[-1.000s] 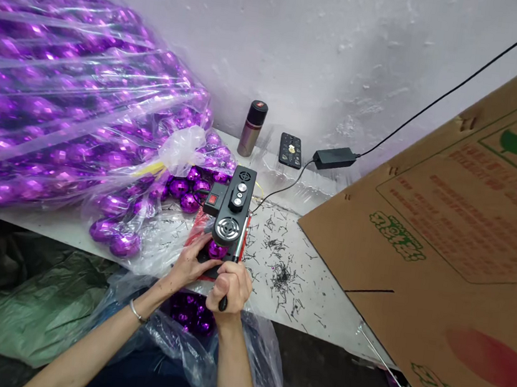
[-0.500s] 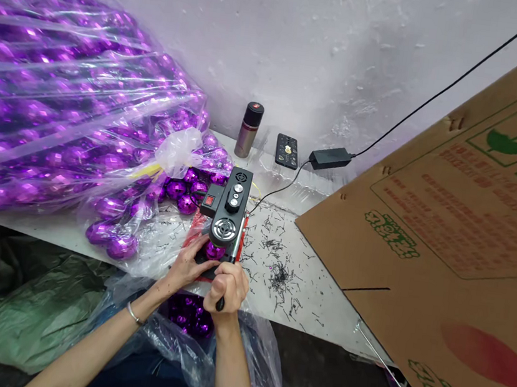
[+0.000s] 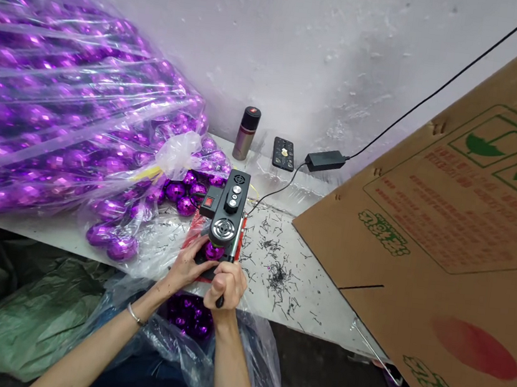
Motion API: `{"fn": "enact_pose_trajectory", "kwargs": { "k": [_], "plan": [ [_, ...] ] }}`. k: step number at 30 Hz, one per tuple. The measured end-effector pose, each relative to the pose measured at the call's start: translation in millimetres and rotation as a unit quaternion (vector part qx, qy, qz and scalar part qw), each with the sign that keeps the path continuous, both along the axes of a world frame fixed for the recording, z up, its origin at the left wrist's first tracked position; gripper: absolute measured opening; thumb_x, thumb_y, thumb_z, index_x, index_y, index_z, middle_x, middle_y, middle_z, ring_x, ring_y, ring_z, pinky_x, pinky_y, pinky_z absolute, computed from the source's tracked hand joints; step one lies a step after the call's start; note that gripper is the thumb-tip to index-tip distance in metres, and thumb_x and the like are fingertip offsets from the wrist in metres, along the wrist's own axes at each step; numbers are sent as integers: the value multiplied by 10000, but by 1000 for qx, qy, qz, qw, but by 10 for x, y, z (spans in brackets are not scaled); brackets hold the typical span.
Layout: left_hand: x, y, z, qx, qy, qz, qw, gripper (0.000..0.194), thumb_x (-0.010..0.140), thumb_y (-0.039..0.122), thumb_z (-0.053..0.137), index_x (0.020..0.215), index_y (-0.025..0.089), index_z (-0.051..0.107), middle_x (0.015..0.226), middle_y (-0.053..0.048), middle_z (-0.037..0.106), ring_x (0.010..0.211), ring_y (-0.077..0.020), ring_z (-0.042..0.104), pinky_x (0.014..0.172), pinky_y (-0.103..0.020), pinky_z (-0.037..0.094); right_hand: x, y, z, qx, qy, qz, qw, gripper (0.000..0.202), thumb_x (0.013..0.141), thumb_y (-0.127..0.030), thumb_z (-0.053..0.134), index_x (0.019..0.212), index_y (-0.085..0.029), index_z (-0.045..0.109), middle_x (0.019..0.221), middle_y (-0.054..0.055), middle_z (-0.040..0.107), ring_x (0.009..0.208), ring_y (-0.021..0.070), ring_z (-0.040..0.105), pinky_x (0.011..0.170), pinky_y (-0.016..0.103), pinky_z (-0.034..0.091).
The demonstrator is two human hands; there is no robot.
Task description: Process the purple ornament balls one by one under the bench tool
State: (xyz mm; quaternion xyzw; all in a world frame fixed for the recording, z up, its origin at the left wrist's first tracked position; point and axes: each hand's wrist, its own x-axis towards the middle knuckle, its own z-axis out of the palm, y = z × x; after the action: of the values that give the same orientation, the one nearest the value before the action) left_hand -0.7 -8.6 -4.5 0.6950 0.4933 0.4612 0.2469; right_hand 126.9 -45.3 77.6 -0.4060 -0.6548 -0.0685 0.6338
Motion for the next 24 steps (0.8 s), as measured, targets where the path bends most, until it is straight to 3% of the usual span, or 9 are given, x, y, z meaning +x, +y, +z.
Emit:
{"fn": "enact_pose_trajectory", "kwargs": {
  "k": [7, 9, 14, 16, 20, 22, 24],
  "plan": [
    [-3, 3, -9, 8, -6, -1, 1000, 598, 835, 352, 803, 1380, 238, 585, 1339, -114, 706, 1262, -308, 670, 1108, -514, 528, -4, 13, -13, 15, -9, 19, 1000, 344, 1025, -200, 357, 694, -227, 451, 661, -18, 527, 569, 116, 504, 548, 266, 415],
    [-8, 3, -5, -1, -8, -3, 1000, 592, 840, 356, 800, 1378, 234, 585, 1340, -118, 704, 1268, -307, 666, 1098, -506, 534, -20, -28, 127, -13, 15, 19, 1000, 338, 1013, -156, 358, 699, -221, 463, 666, -14, 530, 591, 116, 523, 549, 260, 412],
    [-1, 32, 28, -2, -19, -8, 1000, 588, 848, 374, 797, 1375, 224, 583, 1345, -133, 697, 1278, -311, 658, 1092, -506, 536, -47, -92, 658, -102, 75, 44, 991, 334, 985, -83, 446, 677, -208, 471, 678, -18, 544, 645, 113, 553, 605, 269, 416],
    [-5, -6, 60, 5, -25, 4, 1000, 588, 859, 390, 787, 1384, 228, 577, 1346, -132, 695, 1276, -309, 660, 1086, -500, 543, -48, -89, 774, -113, 86, 50, 989, 343, 990, -88, 452, 668, -206, 467, 675, -22, 539, 641, 109, 545, 611, 271, 410],
    [-87, -376, 61, 47, -9, 29, 998, 653, 892, 428, 752, 1470, 255, 503, 1377, -134, 677, 1298, -313, 649, 1101, -501, 544, -46, -88, 760, -111, 75, 49, 990, 349, 996, -93, 444, 667, -207, 468, 676, -17, 537, 653, 115, 549, 618, 278, 414],
    [-140, -695, -21, 87, 22, -19, 996, 733, 885, 455, 753, 1522, 262, 447, 1369, -145, 681, 1279, -316, 663, 1081, -489, 564, -49, -95, 709, -107, 66, 48, 991, 344, 994, -83, 437, 675, -208, 469, 683, -14, 539, 659, 116, 551, 616, 277, 416],
    [-163, -1015, -140, 117, 68, -109, 985, 819, 853, 496, 771, 1546, 243, 416, 1327, -164, 700, 1224, -318, 696, 1029, -456, 598, -55, -100, 673, -98, 60, 45, 992, 340, 990, -67, 431, 683, -209, 465, 687, -15, 537, 662, 112, 550, 611, 271, 414]
  ]
}}
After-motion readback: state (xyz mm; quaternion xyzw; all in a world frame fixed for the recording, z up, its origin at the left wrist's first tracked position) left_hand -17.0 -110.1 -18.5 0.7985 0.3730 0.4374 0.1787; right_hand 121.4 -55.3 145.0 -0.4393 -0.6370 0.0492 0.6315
